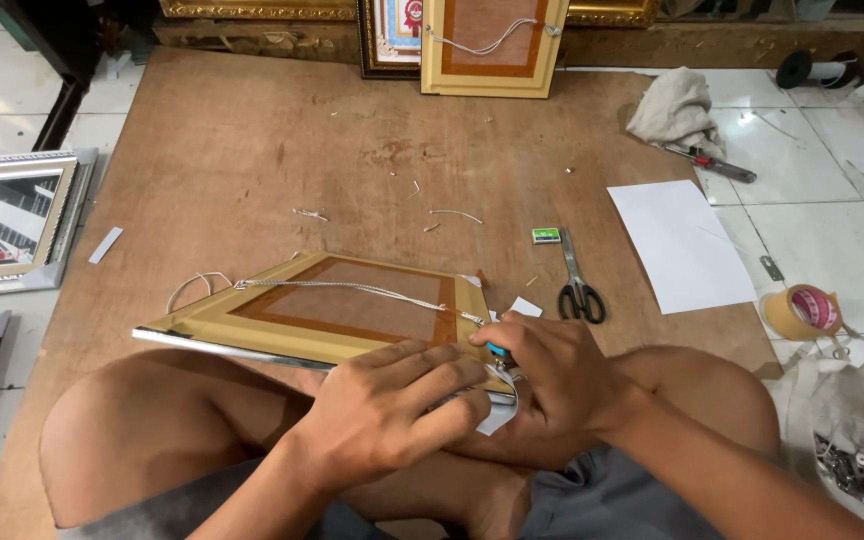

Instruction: Applying and securing cardboard corner protectors to the corners of various picture frames using a handheld stapler.

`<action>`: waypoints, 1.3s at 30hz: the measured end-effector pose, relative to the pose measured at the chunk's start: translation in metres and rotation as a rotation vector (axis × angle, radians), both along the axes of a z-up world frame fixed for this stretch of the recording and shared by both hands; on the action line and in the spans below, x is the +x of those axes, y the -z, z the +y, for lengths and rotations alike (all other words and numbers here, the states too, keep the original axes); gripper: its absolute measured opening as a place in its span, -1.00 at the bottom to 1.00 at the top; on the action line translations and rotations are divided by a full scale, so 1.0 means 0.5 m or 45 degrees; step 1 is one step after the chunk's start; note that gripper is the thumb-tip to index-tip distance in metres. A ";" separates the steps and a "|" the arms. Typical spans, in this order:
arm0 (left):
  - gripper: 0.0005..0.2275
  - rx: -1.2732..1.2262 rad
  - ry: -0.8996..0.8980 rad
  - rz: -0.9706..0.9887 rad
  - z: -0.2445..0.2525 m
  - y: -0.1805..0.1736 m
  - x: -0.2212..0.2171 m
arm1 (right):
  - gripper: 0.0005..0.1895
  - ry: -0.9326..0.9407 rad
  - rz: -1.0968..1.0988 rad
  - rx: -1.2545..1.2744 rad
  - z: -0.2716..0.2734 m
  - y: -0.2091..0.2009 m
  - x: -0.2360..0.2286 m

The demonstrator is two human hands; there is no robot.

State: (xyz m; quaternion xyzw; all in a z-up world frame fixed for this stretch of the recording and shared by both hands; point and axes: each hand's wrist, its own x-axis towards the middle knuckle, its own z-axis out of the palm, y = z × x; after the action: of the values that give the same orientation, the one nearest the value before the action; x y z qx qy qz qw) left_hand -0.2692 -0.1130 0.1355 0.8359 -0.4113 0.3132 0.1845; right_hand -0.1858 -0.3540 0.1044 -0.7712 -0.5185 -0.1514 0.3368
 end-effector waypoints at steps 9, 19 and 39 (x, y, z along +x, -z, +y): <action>-0.90 -0.048 -0.001 -0.028 -0.003 -0.011 0.002 | -0.43 0.055 -0.167 0.019 -0.004 0.054 0.012; -0.91 -0.017 0.036 -0.046 -0.006 -0.008 0.015 | -0.44 0.033 -0.263 0.087 -0.005 0.073 0.026; -0.93 -0.304 0.066 0.468 0.023 -0.123 0.188 | -0.51 -0.088 0.547 0.624 -0.023 0.044 0.148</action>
State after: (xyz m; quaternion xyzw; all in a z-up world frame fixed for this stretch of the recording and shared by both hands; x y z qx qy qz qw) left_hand -0.1751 -0.1017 0.1970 0.8402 -0.3521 0.1971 0.3623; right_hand -0.1119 -0.3653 0.0824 -0.6636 -0.4096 -0.0941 0.6189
